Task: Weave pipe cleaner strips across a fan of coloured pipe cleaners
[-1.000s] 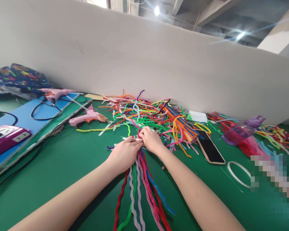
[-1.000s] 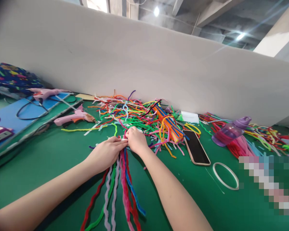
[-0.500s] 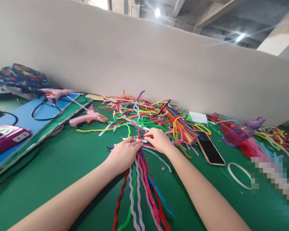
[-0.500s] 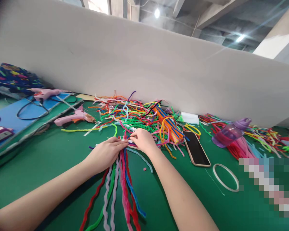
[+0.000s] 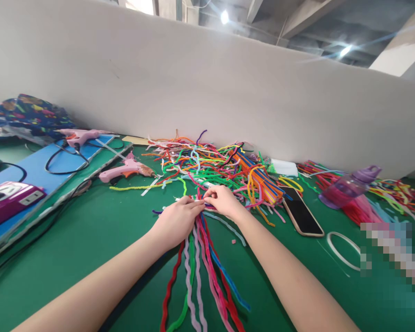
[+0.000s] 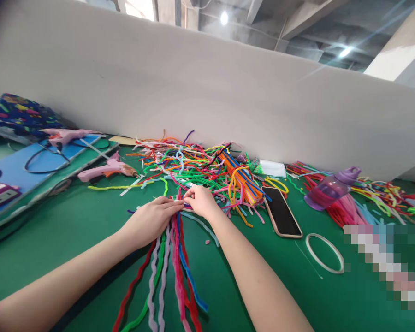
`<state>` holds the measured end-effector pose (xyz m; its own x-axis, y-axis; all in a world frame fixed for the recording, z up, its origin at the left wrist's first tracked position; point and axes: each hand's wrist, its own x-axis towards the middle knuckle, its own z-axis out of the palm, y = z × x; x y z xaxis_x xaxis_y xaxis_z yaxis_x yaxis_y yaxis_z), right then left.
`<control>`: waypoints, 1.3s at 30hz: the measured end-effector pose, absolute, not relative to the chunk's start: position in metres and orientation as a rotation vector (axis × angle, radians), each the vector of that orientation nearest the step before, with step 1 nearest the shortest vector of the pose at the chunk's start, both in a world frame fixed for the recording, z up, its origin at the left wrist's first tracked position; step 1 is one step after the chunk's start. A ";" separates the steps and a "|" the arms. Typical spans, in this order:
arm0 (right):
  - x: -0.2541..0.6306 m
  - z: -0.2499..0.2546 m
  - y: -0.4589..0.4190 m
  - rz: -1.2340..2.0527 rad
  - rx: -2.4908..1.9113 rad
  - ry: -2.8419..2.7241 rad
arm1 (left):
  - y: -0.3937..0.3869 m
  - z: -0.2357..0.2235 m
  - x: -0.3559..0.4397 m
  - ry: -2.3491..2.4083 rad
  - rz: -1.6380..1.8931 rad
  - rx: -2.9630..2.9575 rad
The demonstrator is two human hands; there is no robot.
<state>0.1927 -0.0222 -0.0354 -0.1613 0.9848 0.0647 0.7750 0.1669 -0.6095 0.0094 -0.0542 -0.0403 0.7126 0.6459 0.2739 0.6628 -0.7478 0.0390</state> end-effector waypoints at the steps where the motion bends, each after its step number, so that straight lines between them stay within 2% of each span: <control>1: 0.192 -0.036 -0.022 0.628 -1.663 -1.991 | -0.053 -0.040 0.009 -1.097 -0.440 -2.856; 13: 0.193 -0.014 -0.024 0.496 -1.722 -2.233 | -0.049 -0.042 0.009 -1.055 -0.502 -2.870; 22: 0.169 -0.001 -0.037 0.267 -1.846 -2.342 | -0.052 -0.039 0.013 -0.972 -0.341 -2.812; 27: 0.180 -0.006 -0.030 0.305 -1.767 -2.396 | -0.055 -0.037 0.011 -0.915 -0.295 -2.830; 34: 0.194 -0.009 -0.021 0.521 -1.630 -2.331 | -0.057 -0.038 0.013 -0.892 -0.257 -2.766; 39: 0.190 -0.005 -0.023 0.503 -1.681 -2.343 | -0.057 -0.039 0.013 -0.882 -0.291 -2.756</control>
<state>0.1903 -0.0227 -0.0046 -0.3251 0.9453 -0.0251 0.8725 0.2896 -0.3936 0.0129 -0.0573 -0.0387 0.7989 0.5435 0.2574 0.5899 -0.7916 -0.1592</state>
